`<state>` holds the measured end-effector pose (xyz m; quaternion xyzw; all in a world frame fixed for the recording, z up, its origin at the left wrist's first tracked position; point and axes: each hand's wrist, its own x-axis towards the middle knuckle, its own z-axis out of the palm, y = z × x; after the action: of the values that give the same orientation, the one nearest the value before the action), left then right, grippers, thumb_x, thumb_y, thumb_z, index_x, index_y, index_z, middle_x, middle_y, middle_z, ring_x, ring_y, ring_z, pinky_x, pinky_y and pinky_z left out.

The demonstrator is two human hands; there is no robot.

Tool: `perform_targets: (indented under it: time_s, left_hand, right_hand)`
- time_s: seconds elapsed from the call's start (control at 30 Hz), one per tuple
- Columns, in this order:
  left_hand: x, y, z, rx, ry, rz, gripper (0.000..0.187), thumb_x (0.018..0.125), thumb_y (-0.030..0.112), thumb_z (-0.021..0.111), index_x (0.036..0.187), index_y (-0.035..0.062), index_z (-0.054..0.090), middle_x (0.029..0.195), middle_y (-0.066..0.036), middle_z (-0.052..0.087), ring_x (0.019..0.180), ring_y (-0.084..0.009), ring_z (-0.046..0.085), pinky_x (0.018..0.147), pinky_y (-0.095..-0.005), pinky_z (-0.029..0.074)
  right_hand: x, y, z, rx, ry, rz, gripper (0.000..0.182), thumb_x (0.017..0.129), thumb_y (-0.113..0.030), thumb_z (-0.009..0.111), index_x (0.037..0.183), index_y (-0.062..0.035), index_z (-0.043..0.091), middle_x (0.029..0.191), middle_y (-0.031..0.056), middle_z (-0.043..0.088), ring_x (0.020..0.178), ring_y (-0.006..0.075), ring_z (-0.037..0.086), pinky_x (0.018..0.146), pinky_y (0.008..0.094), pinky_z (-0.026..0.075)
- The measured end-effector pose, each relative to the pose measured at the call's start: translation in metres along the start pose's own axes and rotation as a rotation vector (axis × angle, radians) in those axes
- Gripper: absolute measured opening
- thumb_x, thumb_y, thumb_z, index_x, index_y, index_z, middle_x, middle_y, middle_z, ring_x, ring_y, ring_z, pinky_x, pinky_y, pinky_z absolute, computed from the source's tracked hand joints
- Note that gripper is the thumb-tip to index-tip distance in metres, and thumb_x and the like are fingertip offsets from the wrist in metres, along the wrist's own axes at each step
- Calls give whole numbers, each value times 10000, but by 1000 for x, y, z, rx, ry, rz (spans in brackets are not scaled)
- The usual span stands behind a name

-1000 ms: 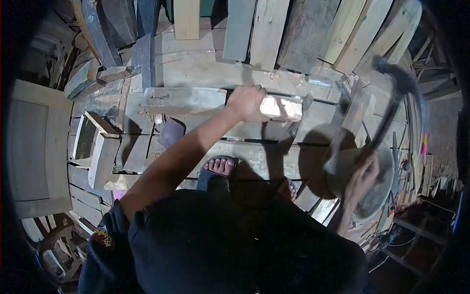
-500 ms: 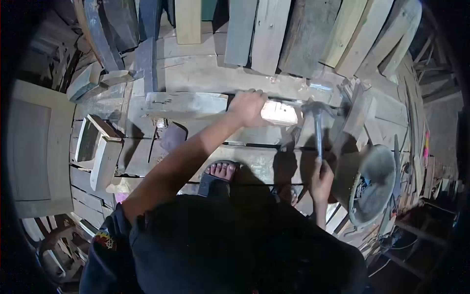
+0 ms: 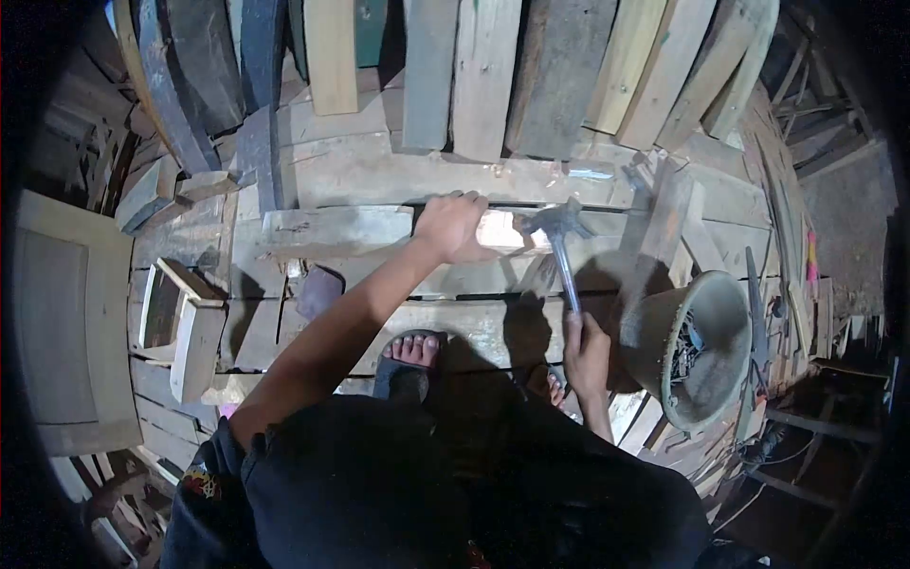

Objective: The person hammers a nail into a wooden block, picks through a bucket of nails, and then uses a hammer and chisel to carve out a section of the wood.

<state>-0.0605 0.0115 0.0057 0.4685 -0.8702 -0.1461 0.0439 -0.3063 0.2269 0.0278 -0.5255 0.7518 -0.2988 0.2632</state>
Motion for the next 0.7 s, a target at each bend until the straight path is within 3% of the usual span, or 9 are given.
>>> perform_targets:
  time_s: [0.1, 0.23, 0.3, 0.33, 0.4, 0.53, 0.6, 0.67, 0.7]
  left_hand:
    - [2, -3, 2, -18, 17, 7, 788, 691, 613, 852, 1181, 19, 688, 1200, -188, 717, 1134, -371, 702, 959, -499, 566]
    - [0, 3, -1, -34, 106, 29, 741, 681, 587, 853, 1115, 9, 692, 1122, -221, 725, 1067, -396, 717, 911, -513, 580]
    - [4, 0, 0, -14, 1, -3, 711, 676, 552, 854, 1087, -3, 685, 1111, -239, 728, 1012, -411, 732, 878, -520, 587]
    - [3, 0, 1, 3, 1, -10, 705, 673, 547, 854, 1080, -3, 685, 1107, -239, 729, 1001, -412, 736, 872, -520, 589]
    - [1, 7, -6, 30, 11, -30, 693, 667, 537, 855, 1065, -4, 686, 1099, -238, 730, 980, -414, 743, 861, -519, 593]
    - [3, 9, -11, -55, -59, -49, 737, 699, 614, 839, 1098, 6, 724, 1112, -209, 735, 1016, -406, 744, 891, -518, 597]
    - [4, 7, -3, -9, -9, -44, 733, 680, 605, 844, 1089, 8, 726, 1097, -188, 735, 1017, -403, 740, 881, -517, 596]
    - [4, 4, 2, 31, 63, -15, 735, 668, 602, 849, 1083, 7, 726, 1098, -179, 737, 1023, -399, 738, 874, -516, 595]
    - [2, 4, 2, -12, 107, 18, 739, 659, 604, 855, 1067, 3, 722, 1082, -174, 734, 1044, -382, 733, 886, -513, 591]
  right_hand:
    - [1, -9, 1, -143, -19, 10, 425, 1093, -339, 590, 926, 47, 653, 715, 325, 611, 692, 537, 630, 621, 558, 466]
    - [16, -34, -29, -171, 79, -74, 374, 1079, -331, 613, 1016, 26, 704, 729, 300, 636, 690, 513, 647, 631, 539, 486]
    - [21, -63, -56, -57, 162, -122, 327, 1069, -282, 634, 999, 32, 693, 756, 266, 638, 660, 402, 634, 651, 474, 492]
    - [28, -64, -62, -10, 298, -278, 297, 1074, -237, 624, 980, 38, 686, 734, 185, 620, 632, 249, 577, 621, 410, 458]
    - [30, -88, -82, 146, 363, -239, 266, 1078, -206, 605, 991, 39, 663, 702, 89, 561, 635, 141, 497, 586, 358, 403]
    - [31, -76, -70, 357, 368, -315, 253, 1105, -213, 537, 1074, 30, 600, 699, 18, 485, 634, 97, 450, 563, 315, 361]
    - [20, -41, -40, 428, 260, -236, 271, 1104, -224, 537, 1091, 38, 607, 695, 92, 539, 634, 127, 520, 575, 349, 417]
    - [11, -25, -15, 189, 199, -286, 300, 1101, -238, 553, 1131, 52, 622, 722, 195, 595, 653, 171, 586, 611, 402, 475]
    - [6, -11, -6, 157, -2, -51, 325, 1098, -252, 568, 1162, 60, 632, 734, 265, 605, 639, 239, 624, 639, 442, 501]
